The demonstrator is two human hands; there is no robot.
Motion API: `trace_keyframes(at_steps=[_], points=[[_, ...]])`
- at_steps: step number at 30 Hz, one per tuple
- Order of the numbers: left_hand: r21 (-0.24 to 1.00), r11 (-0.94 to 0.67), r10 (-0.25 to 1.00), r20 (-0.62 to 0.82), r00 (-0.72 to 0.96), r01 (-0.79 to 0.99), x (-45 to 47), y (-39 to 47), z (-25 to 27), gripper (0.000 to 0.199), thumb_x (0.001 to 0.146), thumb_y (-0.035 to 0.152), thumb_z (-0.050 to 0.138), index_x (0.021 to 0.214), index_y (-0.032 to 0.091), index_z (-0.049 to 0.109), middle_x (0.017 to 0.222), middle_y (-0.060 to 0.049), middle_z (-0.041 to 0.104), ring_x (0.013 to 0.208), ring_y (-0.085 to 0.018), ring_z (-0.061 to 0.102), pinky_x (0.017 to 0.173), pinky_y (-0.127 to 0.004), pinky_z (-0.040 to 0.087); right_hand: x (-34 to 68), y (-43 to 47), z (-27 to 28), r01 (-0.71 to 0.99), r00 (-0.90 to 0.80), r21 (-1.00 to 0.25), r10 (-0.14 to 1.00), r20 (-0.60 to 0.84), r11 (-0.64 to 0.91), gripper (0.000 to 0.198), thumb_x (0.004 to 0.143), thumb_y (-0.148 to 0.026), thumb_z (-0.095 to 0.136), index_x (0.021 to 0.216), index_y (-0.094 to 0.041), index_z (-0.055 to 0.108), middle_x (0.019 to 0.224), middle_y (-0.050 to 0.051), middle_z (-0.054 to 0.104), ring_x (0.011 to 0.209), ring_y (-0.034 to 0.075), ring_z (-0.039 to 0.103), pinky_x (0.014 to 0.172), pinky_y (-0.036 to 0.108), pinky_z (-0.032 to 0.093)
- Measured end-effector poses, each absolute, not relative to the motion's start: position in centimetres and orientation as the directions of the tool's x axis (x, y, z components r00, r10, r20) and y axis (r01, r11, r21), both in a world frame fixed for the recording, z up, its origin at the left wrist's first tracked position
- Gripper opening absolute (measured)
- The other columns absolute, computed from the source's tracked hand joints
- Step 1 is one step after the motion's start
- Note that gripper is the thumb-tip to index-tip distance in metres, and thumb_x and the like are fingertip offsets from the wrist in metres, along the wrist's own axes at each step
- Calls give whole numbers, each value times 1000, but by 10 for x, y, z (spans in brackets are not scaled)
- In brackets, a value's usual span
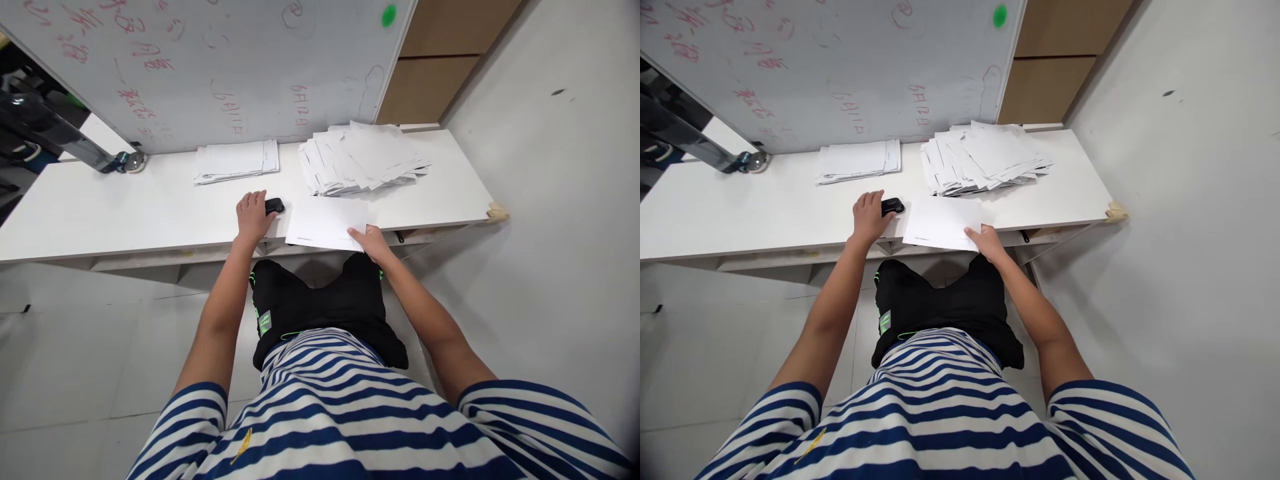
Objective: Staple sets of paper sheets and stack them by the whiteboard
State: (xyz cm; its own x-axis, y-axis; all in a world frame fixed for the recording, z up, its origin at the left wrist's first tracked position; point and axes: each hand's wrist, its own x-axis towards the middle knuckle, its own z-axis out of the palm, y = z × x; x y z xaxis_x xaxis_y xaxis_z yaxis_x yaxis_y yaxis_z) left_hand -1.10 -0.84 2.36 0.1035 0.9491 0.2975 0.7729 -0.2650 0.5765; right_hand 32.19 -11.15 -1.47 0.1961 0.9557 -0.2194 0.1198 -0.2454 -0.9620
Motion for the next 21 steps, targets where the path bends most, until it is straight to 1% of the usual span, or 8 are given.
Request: trace_keyframes(at_steps=[1,3,5,7,9,13,17,21], points=[[565,-239,959,264,102,790,-14,-4,20,49,75,25,76,122,21,64,133,-19,61,135,-46,43,115,-63,28,322,-113,-15,123,192,-957,953,-236,-262,41,74,-50,78,92,-14,74,95,11,79,83,24,72,73,34,57],[568,-207,972,210,103,797,-19,2,12,40,81,27,70,119,21,63,126,-19,63,128,-45,47,110,-62,33,322,-115,-17,126,168,-951,951,-260,-282,39,75,-49,78,92,-14,74,92,11,79,78,23,71,68,33,57],[586,-221,971,203,124,780,-23,5,5,32,83,29,67,114,22,64,120,-18,63,122,-43,49,107,-60,36,322,-115,-18,124,145,-950,953,-268,-286,38,76,-48,78,93,-14,74,92,10,79,77,22,71,67,32,56],[609,-243,967,209,143,755,-27,5,1,29,82,30,68,110,24,64,117,-16,63,119,-41,50,107,-58,36,321,-113,-19,113,134,-953,955,-266,-281,37,76,-47,79,94,-15,74,94,11,79,77,22,71,66,31,56],[614,-265,963,211,168,744,-30,4,-1,29,81,31,69,109,24,64,115,-16,63,117,-39,50,106,-57,37,319,-111,-19,103,130,-951,952,-278,-291,37,76,-47,80,94,-15,75,93,10,79,72,21,70,61,30,55],[578,-312,949,231,215,754,-32,1,-2,33,86,36,64,116,23,63,116,-16,63,113,-36,51,102,-54,39,313,-109,-19,128,115,-933,940,-322,-336,35,77,-48,80,91,-16,74,82,8,78,57,18,63,52,29,50],[571,-327,945,217,246,753,-31,-6,-1,33,87,36,63,117,22,62,115,-16,63,111,-36,52,100,-53,41,309,-109,-20,95,110,-930,932,-345,-356,30,80,-42,79,94,-16,74,86,8,78,58,17,63,49,27,47],[588,-338,941,229,250,735,-29,-10,1,32,86,35,64,116,22,63,116,-16,62,112,-36,52,102,-54,41,310,-110,-20,42,84,-934,933,-351,-355,32,79,-41,80,96,-15,75,89,9,79,60,18,65,51,28,50]])
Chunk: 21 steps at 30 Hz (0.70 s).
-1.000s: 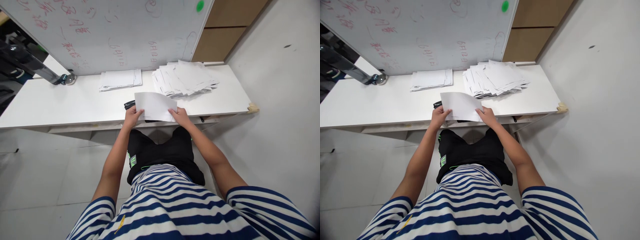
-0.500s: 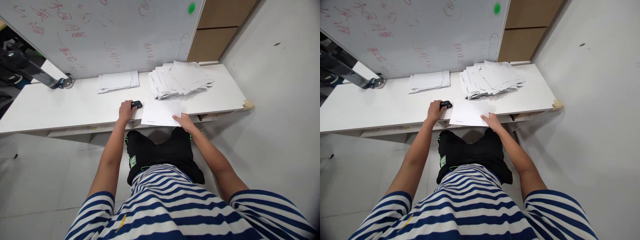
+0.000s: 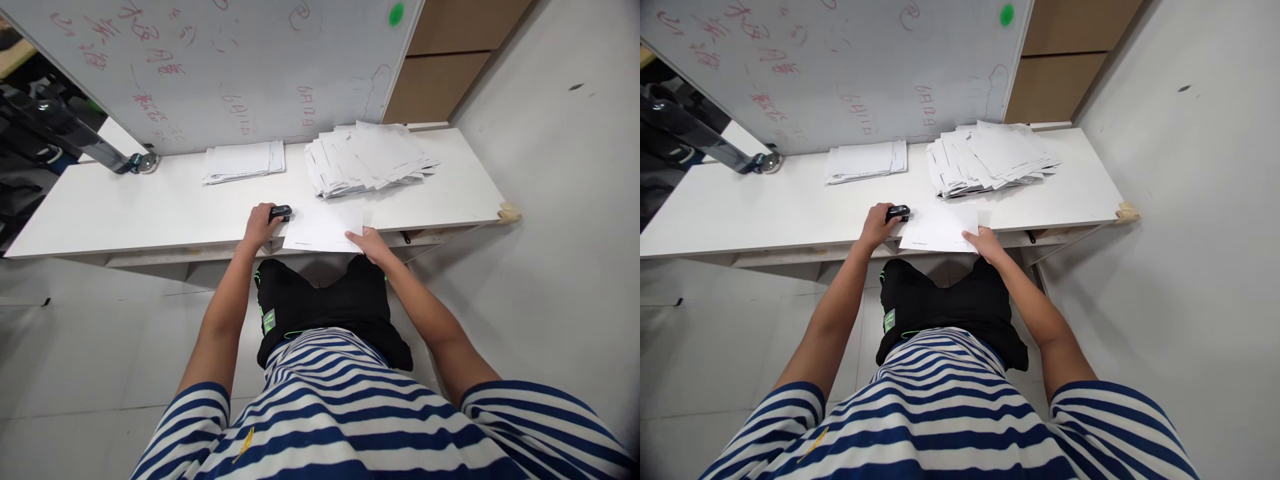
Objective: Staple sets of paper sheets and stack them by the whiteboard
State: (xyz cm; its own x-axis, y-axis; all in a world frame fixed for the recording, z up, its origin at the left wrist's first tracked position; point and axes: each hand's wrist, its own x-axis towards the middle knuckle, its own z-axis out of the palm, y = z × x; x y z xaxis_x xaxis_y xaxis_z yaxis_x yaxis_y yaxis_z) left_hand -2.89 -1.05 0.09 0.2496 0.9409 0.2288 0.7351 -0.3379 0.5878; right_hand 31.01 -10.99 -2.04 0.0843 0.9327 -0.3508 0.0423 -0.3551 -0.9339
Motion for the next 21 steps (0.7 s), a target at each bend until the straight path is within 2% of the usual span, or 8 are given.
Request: trace_keyframes(at_steps=[4,7,10,12,15,19,21], points=[[631,-333,943,237,234,701,-28,-12,1,31,83,31,67,113,25,65,119,-15,63,114,-35,53,106,-54,40,309,-107,-20,26,73,-937,935,-346,-349,33,78,-42,81,96,-15,75,91,9,80,64,18,67,56,29,53],[643,-359,933,232,274,676,-28,-13,3,33,82,32,68,115,26,67,132,-14,61,125,-37,52,113,-55,37,302,-103,-18,17,41,-939,939,-343,-344,32,76,-41,82,95,-16,74,94,9,80,70,19,70,63,30,56],[650,-365,928,193,320,666,-32,-17,10,38,83,36,69,118,25,68,154,-14,48,141,-40,43,117,-56,34,292,-101,-17,22,-6,-930,930,-368,-367,31,76,-41,83,93,-16,74,91,9,79,67,19,67,60,31,55],[668,-318,935,105,338,673,-34,-19,20,42,80,40,74,119,25,69,161,-14,40,145,-42,41,117,-57,35,285,-102,-17,34,-25,-920,919,-392,-392,31,76,-42,83,92,-17,74,87,8,78,61,17,63,55,30,52],[705,-264,941,40,335,658,-32,-17,40,47,75,47,81,117,27,71,160,-14,42,148,-43,38,119,-59,31,279,-105,-18,23,-46,-908,907,-418,-418,30,76,-43,82,89,-17,73,81,7,76,55,15,58,47,28,46],[703,-304,953,214,216,643,-13,4,52,33,87,51,69,109,26,70,147,-13,56,150,-40,34,122,-69,11,277,-109,-20,-24,-62,-902,901,-430,-432,27,76,-40,83,84,-17,71,69,3,70,47,11,50,36,23,32],[695,-273,960,244,140,665,0,19,45,30,89,51,67,103,25,69,142,-15,58,152,-42,30,121,-73,5,276,-111,-19,-31,-56,-901,901,-430,-432,27,77,-40,83,84,-17,71,66,3,69,45,11,48,36,24,34]])
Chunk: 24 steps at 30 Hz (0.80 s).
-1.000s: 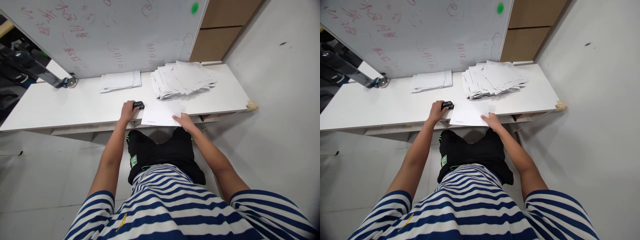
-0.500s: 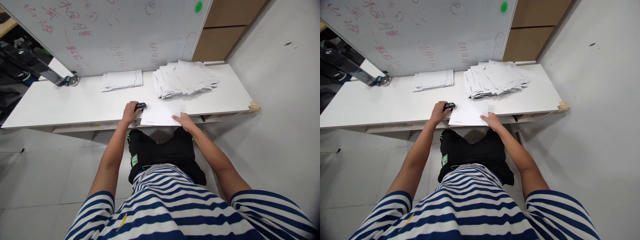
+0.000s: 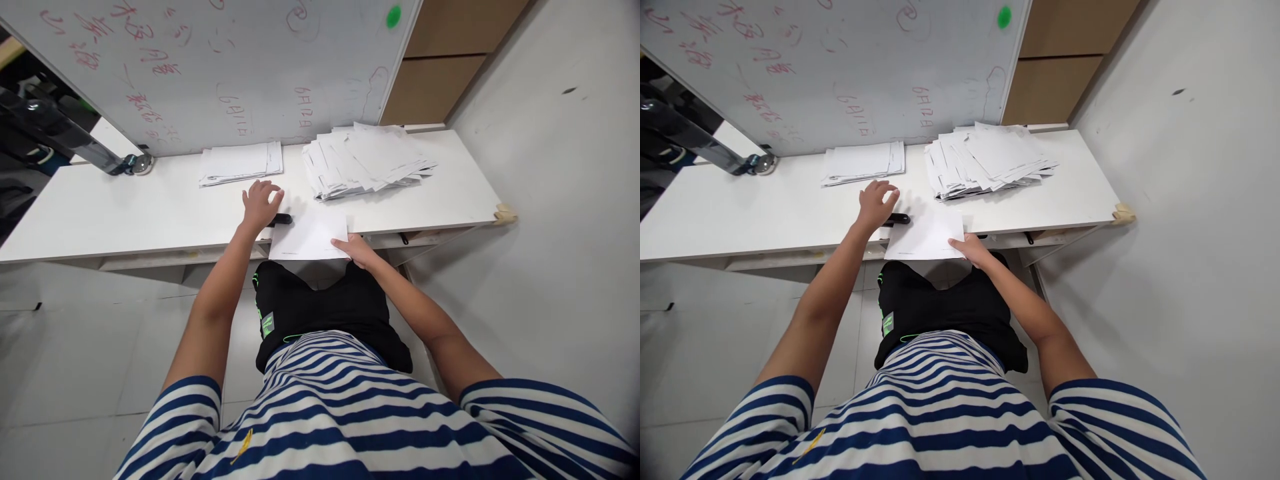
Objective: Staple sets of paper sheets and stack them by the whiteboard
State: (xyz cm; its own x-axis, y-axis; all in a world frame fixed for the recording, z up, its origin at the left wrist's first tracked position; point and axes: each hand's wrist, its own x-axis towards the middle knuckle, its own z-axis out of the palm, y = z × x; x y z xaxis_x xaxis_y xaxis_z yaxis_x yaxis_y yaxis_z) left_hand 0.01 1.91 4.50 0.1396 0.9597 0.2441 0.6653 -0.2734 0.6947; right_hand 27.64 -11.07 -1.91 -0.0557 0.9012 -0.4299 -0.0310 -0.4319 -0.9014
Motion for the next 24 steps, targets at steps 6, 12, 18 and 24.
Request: trace_keyframes(at_steps=[6,12,18,24], points=[[601,-49,996,93,-10,798,22,39,18,49,87,63,61,116,23,64,153,-18,49,158,-45,13,122,-73,5,271,-124,-21,-142,-34,-905,916,-400,-401,43,73,-51,86,96,-16,77,96,10,80,82,24,75,80,39,63],[313,-32,999,43,19,949,31,26,24,55,95,59,46,136,24,57,163,-15,39,160,-40,10,126,-67,9,265,-139,-36,-189,-4,-908,925,-380,-373,66,61,-69,87,100,-17,79,114,12,79,107,34,75,98,50,58],[362,-77,994,100,44,929,32,31,10,56,92,59,53,135,23,57,155,-17,46,158,-44,12,124,-68,15,260,-142,-42,-247,24,-890,916,-401,-383,66,58,-68,89,99,-17,79,115,12,79,110,35,74,99,49,58],[542,-22,995,97,-36,840,24,39,13,43,90,56,60,116,22,64,131,-19,64,145,-43,39,112,-63,37,259,-139,-32,-187,23,-905,920,-392,-381,61,64,-65,86,102,-17,77,115,13,78,110,33,74,98,47,59]])
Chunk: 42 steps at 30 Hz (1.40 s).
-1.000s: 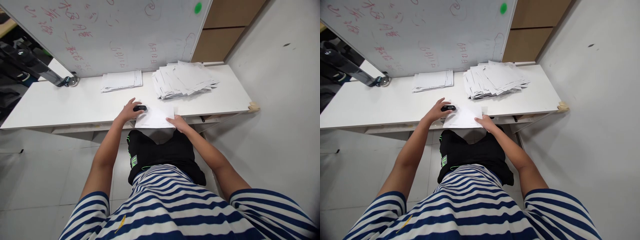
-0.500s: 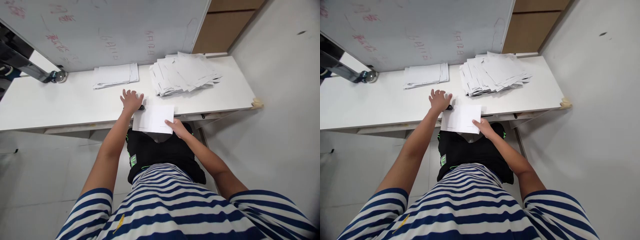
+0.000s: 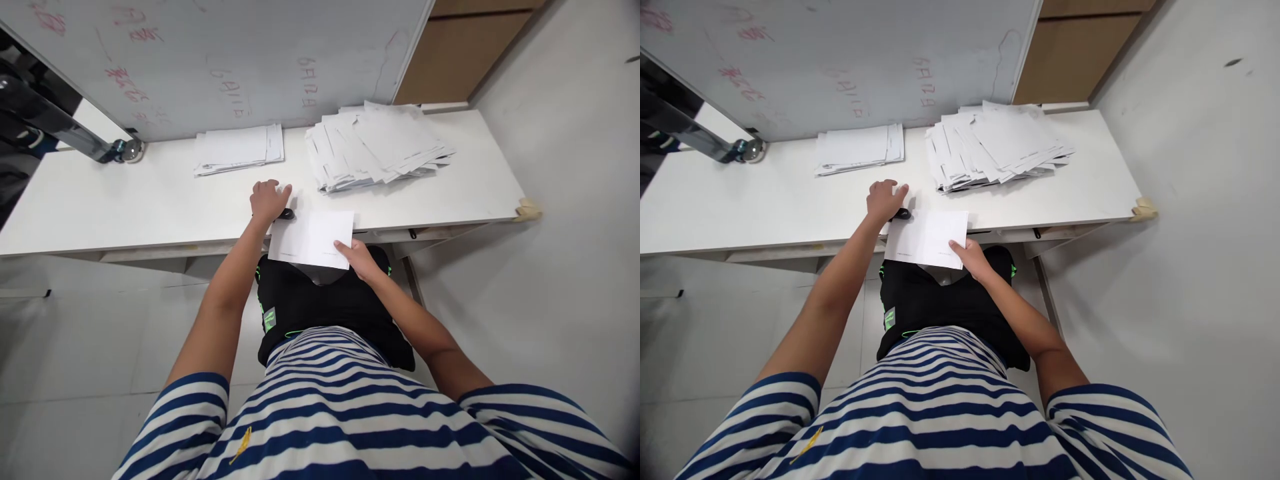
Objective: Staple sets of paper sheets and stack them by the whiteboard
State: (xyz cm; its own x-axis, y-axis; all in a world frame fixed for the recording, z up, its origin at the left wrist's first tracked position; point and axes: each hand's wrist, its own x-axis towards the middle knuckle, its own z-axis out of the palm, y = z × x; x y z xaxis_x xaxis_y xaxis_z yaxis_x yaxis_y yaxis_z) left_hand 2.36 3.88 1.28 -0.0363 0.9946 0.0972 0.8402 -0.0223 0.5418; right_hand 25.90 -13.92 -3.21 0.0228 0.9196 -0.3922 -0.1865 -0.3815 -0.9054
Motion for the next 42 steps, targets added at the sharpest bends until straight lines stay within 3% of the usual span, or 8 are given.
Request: trace_keyframes(at_steps=[4,7,11,16,21,33,37,42], points=[[669,-210,944,330,-32,713,10,21,29,43,104,51,34,117,22,63,126,-14,68,125,-28,58,107,-46,45,263,-131,-24,-95,81,-940,939,-335,-327,53,70,-56,83,106,-17,76,118,12,78,110,33,74,96,47,59],[489,-397,869,473,146,776,-10,2,30,44,105,50,34,118,21,63,124,-13,68,126,-28,57,110,-45,41,272,-119,-13,-10,90,-959,955,-282,-283,47,75,-52,77,106,-17,75,115,12,78,107,31,74,93,44,59],[252,-516,846,301,441,819,-34,-13,10,46,93,58,57,121,22,64,121,-14,69,121,-34,59,103,-47,44,296,-105,20,230,101,-959,984,-145,-165,38,81,-49,67,100,-17,74,107,11,79,99,29,73,91,43,57],[335,-353,908,347,234,873,-37,-11,-11,45,96,49,57,130,21,57,122,-17,67,114,-34,60,96,-47,49,322,-107,60,488,244,-873,961,128,-8,36,86,-50,59,96,-18,73,92,8,76,89,28,69,86,43,54],[384,-346,910,358,207,856,-36,-9,-13,36,96,43,57,126,22,58,121,-16,66,113,-33,59,97,-49,48,326,-112,47,415,303,-908,949,84,-53,41,84,-53,61,96,-16,73,89,9,75,87,27,67,86,44,54],[403,-339,916,347,201,850,-35,-11,-13,33,95,39,59,124,24,59,117,-14,66,110,-32,58,94,-47,47,302,-88,35,219,268,-974,963,11,-50,52,87,-59,63,117,-17,70,121,13,74,115,30,68,100,44,56],[384,-311,927,323,189,869,-34,-12,-13,34,95,41,58,122,21,61,116,-15,66,109,-34,59,94,-47,47,264,-28,52,277,161,-961,987,21,-25,53,94,-61,52,124,-19,65,123,13,71,124,29,64,104,44,54],[381,-343,917,336,216,859,-31,-12,-14,36,97,43,56,125,19,60,116,-14,67,108,-31,59,97,-44,46,186,101,60,223,1,-975,1000,5,5,40,99,-49,51,119,-16,60,112,9,70,114,23,67,99,42,55]])
